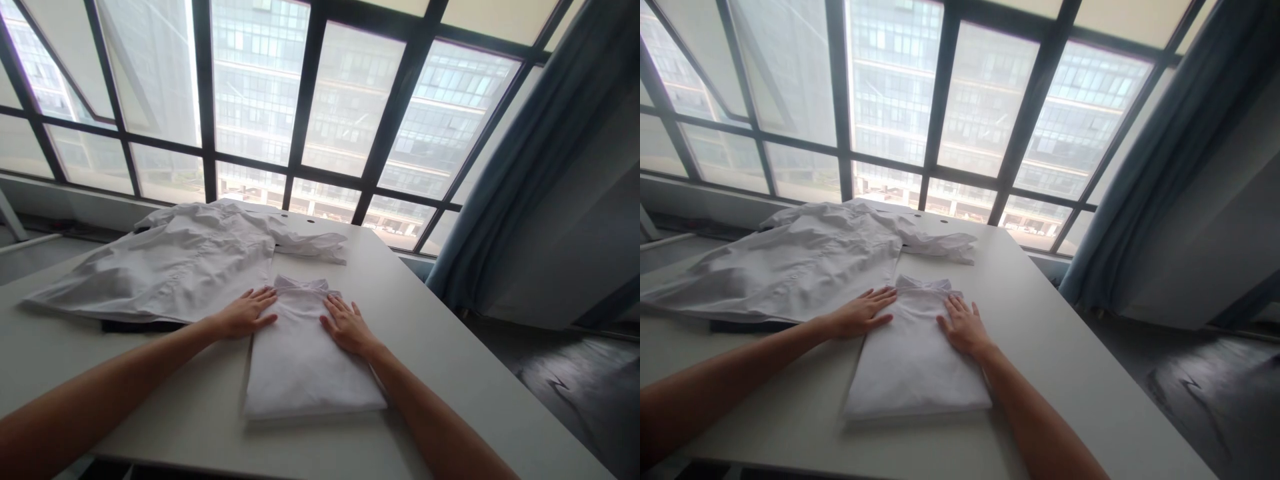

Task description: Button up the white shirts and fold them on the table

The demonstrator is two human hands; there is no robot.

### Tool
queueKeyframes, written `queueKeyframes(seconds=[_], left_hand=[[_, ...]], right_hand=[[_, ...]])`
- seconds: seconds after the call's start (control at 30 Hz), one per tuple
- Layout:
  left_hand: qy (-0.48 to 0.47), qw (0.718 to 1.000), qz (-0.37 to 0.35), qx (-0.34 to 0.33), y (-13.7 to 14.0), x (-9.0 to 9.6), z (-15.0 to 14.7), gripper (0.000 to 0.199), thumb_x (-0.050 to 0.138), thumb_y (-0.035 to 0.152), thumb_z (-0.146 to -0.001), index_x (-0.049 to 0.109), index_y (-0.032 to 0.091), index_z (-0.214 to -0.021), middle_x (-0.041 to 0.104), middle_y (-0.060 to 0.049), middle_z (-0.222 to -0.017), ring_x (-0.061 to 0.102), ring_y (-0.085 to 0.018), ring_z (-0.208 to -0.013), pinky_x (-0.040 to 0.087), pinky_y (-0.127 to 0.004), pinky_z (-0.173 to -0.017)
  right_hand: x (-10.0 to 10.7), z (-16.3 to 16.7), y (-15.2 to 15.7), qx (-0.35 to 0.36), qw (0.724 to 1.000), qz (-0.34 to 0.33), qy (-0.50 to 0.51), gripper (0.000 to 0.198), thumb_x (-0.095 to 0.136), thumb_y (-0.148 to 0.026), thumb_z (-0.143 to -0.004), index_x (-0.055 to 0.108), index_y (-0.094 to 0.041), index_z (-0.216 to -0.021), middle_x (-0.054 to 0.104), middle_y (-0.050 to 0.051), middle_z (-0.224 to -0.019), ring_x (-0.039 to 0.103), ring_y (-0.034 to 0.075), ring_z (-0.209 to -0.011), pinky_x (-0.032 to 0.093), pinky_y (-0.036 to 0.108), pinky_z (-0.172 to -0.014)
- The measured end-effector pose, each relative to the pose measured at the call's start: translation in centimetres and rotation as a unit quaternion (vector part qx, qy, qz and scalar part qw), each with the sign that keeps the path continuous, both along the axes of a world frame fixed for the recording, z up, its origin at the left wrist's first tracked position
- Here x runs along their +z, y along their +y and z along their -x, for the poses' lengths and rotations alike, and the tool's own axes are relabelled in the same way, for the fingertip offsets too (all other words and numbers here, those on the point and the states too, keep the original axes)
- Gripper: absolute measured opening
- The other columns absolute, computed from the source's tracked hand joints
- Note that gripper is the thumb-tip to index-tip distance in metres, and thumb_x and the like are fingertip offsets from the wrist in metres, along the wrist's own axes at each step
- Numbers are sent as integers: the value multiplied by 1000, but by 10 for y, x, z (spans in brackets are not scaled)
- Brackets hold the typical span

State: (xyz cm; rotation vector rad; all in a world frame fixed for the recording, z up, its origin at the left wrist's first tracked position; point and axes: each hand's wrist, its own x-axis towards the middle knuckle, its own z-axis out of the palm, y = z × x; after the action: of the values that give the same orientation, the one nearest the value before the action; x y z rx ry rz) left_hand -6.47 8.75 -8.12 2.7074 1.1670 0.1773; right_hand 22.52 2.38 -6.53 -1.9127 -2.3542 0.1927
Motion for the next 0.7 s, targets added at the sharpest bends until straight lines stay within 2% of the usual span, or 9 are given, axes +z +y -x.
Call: queueKeyframes(seconds=[0.1, 0.17, 0.27, 0.37, 0.47, 0.57, 0.63, 0.7], left_hand=[[-4, 1000, -2, -13, -2, -2, -2, 68, 33, 61, -98, 34, 22, -154, 23, -7, -162, 14, -25, -151, 12, -43, -121], [-9, 1000, -5, -18, -4, -4, -3, 66, 34, 60, -98, 34, 24, -154, 24, -7, -162, 15, -25, -151, 13, -44, -121], [-15, 1000, -4, -14, -5, -5, 0, 65, 31, 61, -99, 33, 26, -154, 22, -7, -162, 15, -25, -151, 13, -44, -121], [-9, 1000, 8, -8, -4, -4, 3, 69, 28, 63, -99, 30, 23, -155, 19, -9, -162, 14, -25, -151, 11, -46, -120], [1, 1000, 15, -1, -6, -1, 2, 72, 26, 64, -99, 27, 21, -156, 16, -11, -163, 12, -25, -151, 10, -47, -120], [9, 1000, 12, 12, -9, 0, 0, 73, 23, 63, -99, 25, 18, -157, 15, -12, -163, 12, -25, -151, 10, -47, -120], [9, 1000, 3, 17, -10, -1, 0, 73, 21, 64, -100, 26, 17, -156, 17, -13, -162, 13, -25, -151, 11, -48, -120], [3, 1000, -9, 22, -11, -2, 0, 73, 21, 64, -99, 29, 18, -156, 18, -13, -162, 14, -25, -151, 12, -48, -120]], right_hand=[[3, 20, 4, 75, 997, -34, 7, 62, 35, -47, -100, 33, -17, -154, 24, 10, -162, 16, 21, -151, 4, 48, -121], [2, 35, 11, 116, 993, -33, 17, 65, 35, -50, -99, 31, -16, -155, 23, 11, -162, 15, 21, -151, 6, 46, -122], [-5, 41, 26, 122, 992, -14, 15, 68, 30, -53, -100, 27, -16, -156, 20, 11, -163, 14, 21, -151, 7, 45, -122], [-10, 18, 43, 60, 998, -3, 6, 69, 24, -54, -101, 23, -13, -157, 18, 12, -163, 13, 20, -152, 7, 45, -122], [-7, -9, 54, -65, 998, 23, -6, 70, 17, -55, -102, 20, -12, -157, 16, 13, -164, 14, 22, -151, 8, 49, -121], [0, -3, 38, -121, 992, 8, -35, 70, 16, -54, -102, 22, -12, -157, 17, 14, -163, 14, 24, -151, 6, 52, -121], [2, 21, 10, -87, 995, -24, -40, 71, 19, -55, -102, 23, -12, -157, 19, 15, -163, 14, 25, -151, 5, 51, -121], [0, 47, -26, -9, 1000, -26, -9, 73, 22, -59, -100, 25, -14, -157, 19, 13, -163, 14, 25, -151, 7, 50, -121]])
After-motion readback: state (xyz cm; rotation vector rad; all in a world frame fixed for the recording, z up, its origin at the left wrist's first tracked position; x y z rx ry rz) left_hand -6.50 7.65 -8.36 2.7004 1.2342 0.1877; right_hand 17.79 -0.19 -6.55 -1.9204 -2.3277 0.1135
